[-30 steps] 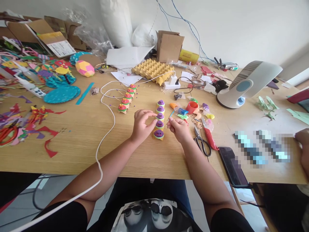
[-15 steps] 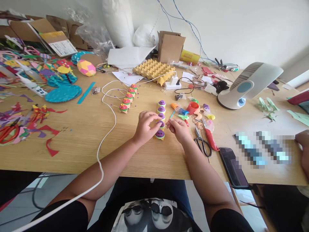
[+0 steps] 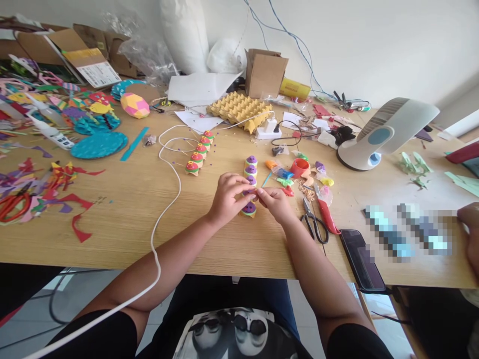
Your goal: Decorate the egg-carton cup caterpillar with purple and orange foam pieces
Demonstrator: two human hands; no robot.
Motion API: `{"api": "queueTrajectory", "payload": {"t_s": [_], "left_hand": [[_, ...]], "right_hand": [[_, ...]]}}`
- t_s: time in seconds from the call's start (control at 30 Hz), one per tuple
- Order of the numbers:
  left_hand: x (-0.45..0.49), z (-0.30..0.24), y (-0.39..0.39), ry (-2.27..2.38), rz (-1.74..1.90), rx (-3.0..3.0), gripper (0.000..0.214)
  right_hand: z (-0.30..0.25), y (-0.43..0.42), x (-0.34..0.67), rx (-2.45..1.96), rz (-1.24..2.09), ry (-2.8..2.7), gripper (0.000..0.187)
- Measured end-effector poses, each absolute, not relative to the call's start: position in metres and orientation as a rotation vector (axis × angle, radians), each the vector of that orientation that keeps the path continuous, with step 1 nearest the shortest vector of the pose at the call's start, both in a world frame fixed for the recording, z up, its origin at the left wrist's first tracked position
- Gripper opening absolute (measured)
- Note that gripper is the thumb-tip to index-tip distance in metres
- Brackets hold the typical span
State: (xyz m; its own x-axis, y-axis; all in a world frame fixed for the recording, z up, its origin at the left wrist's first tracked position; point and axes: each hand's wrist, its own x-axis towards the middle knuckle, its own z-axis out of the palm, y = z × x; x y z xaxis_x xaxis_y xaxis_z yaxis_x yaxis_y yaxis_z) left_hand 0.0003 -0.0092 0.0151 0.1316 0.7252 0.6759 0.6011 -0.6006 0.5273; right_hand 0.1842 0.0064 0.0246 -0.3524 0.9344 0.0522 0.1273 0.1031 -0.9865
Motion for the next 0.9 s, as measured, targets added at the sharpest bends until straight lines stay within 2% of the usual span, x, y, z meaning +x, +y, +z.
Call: {"api": "queueTrajectory", "payload": {"t_s": [0.27, 0.47, 0.9], "left_hand": [[-0.0009, 0.0166, -0.0101, 1.309, 1.466, 2.273, 0.010], [-0.0013, 0.0184, -0.0102, 1.264, 1.515, 2.264, 0.008], [-0.0041, 0.0149, -0.0076, 1.252, 1.545, 2.325, 0.006]], "right_hand": [[0.0246, 0.0058, 0.1844, -1.024, 1.424, -1.611, 0.056], [0.0250, 0.0067, 0.1855, -0.985, 1.560, -1.465, 0.040], [0.0240, 0.0067, 0.1839, -0.955, 1.614, -1.370, 0.030]]}}
